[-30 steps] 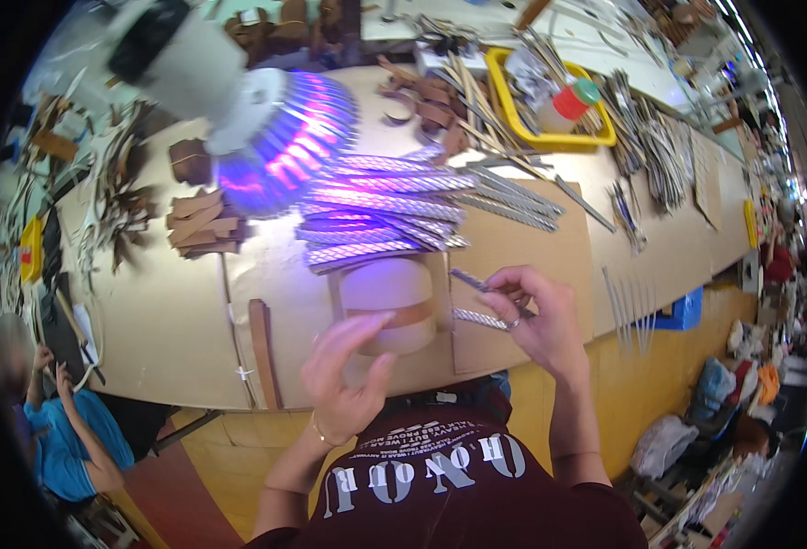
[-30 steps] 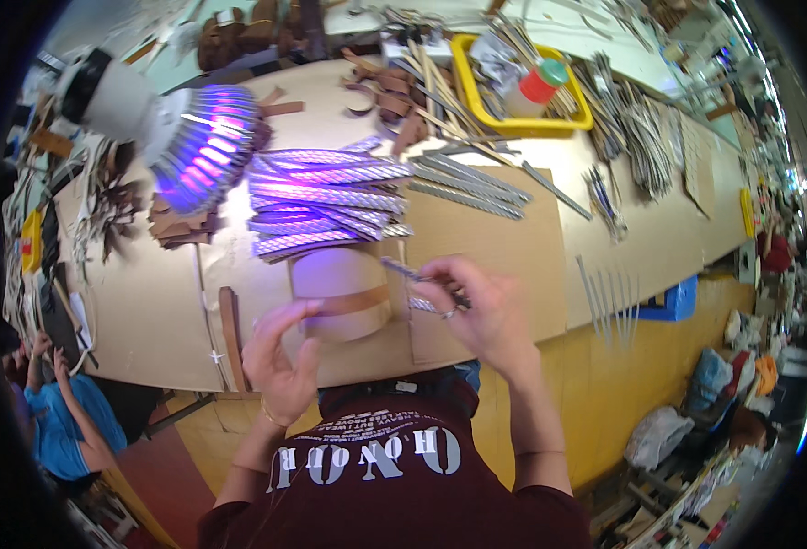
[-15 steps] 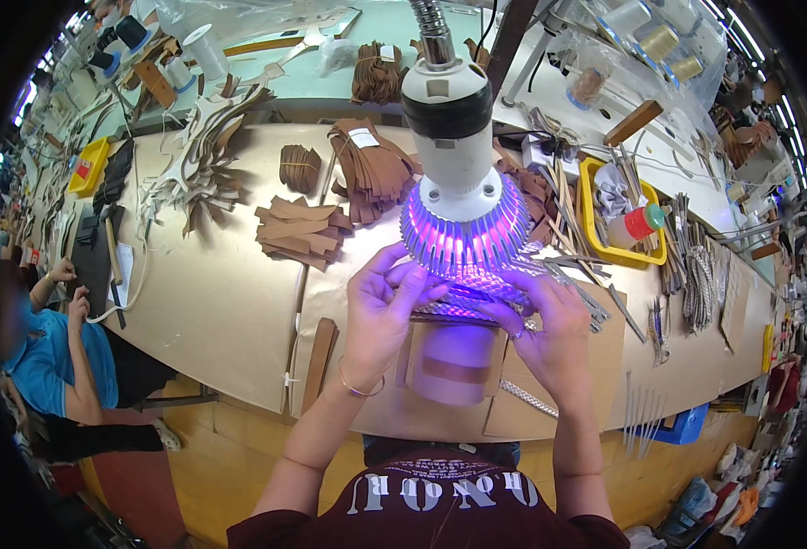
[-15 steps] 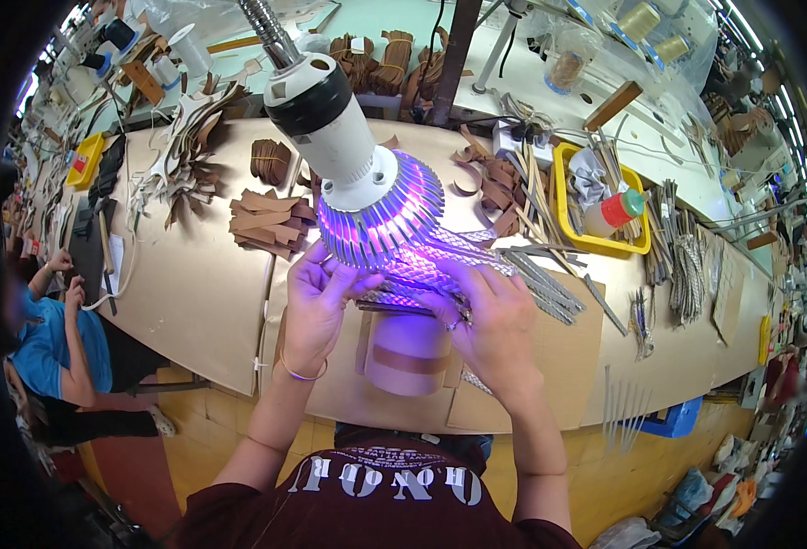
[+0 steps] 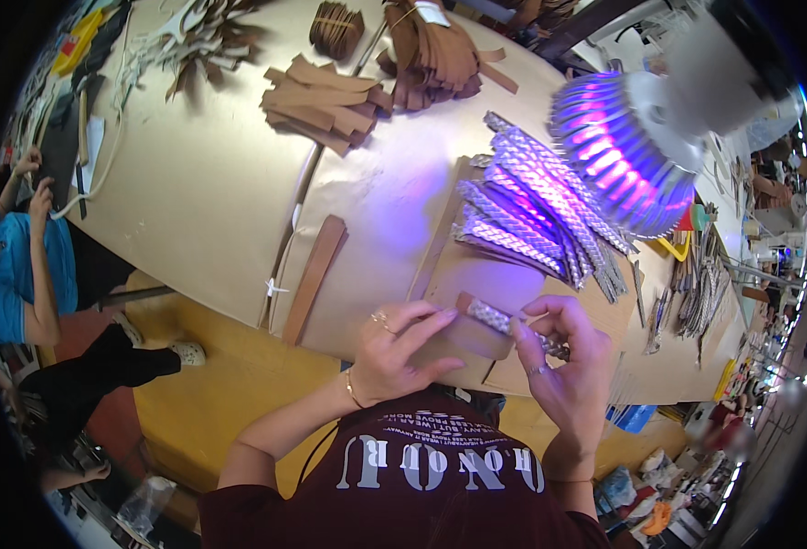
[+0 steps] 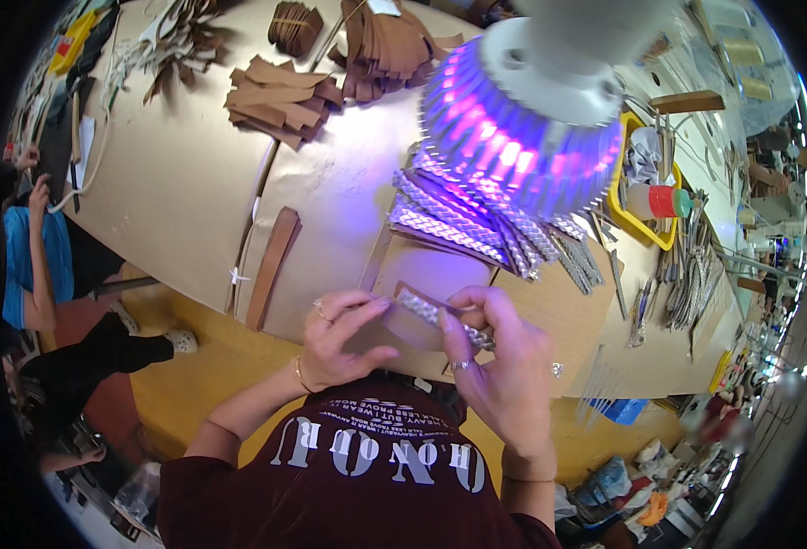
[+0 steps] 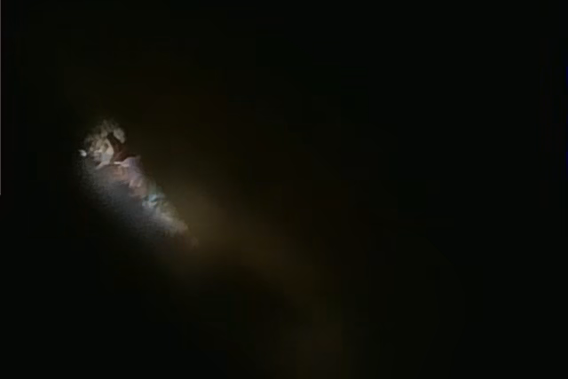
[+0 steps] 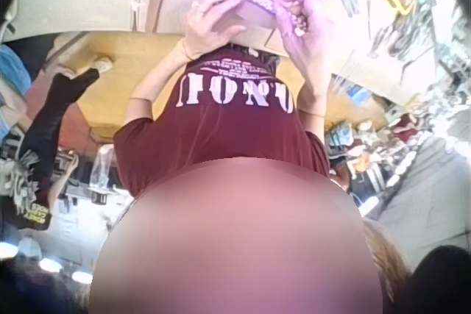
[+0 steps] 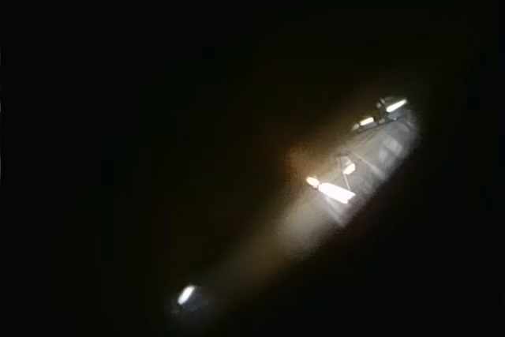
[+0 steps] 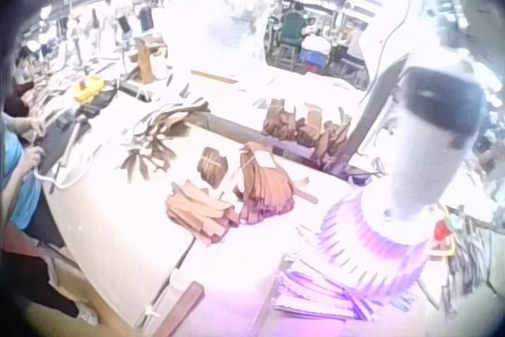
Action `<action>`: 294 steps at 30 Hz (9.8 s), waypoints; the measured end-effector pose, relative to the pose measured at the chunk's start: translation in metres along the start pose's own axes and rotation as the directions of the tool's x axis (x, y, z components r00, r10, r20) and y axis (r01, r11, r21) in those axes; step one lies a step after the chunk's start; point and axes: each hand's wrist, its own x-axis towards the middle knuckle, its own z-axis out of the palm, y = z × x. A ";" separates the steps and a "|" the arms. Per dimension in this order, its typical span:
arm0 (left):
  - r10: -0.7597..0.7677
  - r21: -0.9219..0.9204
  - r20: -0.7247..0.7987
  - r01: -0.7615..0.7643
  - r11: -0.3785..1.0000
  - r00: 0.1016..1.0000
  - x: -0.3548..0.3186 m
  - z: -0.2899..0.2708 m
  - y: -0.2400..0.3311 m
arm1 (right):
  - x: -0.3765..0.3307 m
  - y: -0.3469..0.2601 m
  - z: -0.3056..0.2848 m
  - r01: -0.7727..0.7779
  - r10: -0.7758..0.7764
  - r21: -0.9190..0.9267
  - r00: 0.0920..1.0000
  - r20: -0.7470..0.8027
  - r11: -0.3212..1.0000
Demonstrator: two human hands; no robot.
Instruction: The person repeatedly picks up braided cords and wraps them around a cylindrical cardboard form, stacking them in layers. The person handles the cords by hand, aligning and pressing them into place on the form. The person occasionally adjusts the stack and repositions the form on the workbench.
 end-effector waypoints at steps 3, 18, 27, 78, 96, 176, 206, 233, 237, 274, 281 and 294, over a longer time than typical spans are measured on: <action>-0.042 -0.016 -0.009 0.042 0.999 0.999 -0.013 0.013 -0.005 | 0.001 -0.004 0.017 -0.028 0.025 -0.090 0.999 -0.037 0.996; -0.013 -0.071 -0.004 0.013 0.997 1.000 -0.015 0.019 -0.015 | 0.008 -0.008 0.036 -0.189 0.188 -0.008 0.981 -0.054 0.982; 0.013 -0.076 -0.009 -0.013 0.997 1.000 -0.015 0.019 -0.017 | 0.009 -0.005 0.035 -0.210 0.211 0.020 0.976 -0.051 0.977; 0.007 0.076 0.137 -0.018 0.997 0.991 -0.018 0.019 -0.018 | -0.008 0.158 0.029 -0.446 0.312 0.635 0.895 0.319 0.631; 0.033 0.055 0.079 -0.037 0.998 0.996 -0.019 0.023 -0.029 | -0.024 0.150 0.050 -0.374 0.370 0.792 0.907 0.203 0.483; -0.226 -0.120 0.502 0.327 0.938 0.834 0.065 -0.029 0.056 | -0.046 0.050 0.010 0.034 -0.106 0.716 0.993 0.056 0.697; -0.616 -0.382 0.170 0.627 0.678 0.769 0.064 0.016 -0.024 | 0.128 0.070 -0.083 0.493 -0.427 -0.194 0.852 0.302 0.848; -0.470 -0.920 0.183 0.319 0.228 0.864 0.134 0.052 -0.008 | 0.113 0.108 -0.051 0.484 -0.456 0.011 0.817 0.352 0.875; -0.541 -0.940 0.233 0.329 0.086 0.808 0.143 0.051 -0.011 | 0.112 0.104 -0.053 0.497 -0.463 -0.005 0.812 0.355 0.868; -0.396 -0.788 0.542 0.612 0.069 0.741 0.254 0.109 0.032 | 0.141 0.116 -0.085 -0.042 -0.084 0.814 0.990 0.111 0.579; -0.353 -0.856 0.497 0.514 -0.052 0.793 0.241 0.086 -0.005 | 0.185 0.076 -0.079 0.055 -0.198 0.347 0.899 0.391 0.936; 0.001 -0.825 0.159 0.134 -0.549 0.987 0.205 0.061 -0.103 | 0.214 0.079 -0.101 0.146 -0.165 0.081 0.923 0.349 0.986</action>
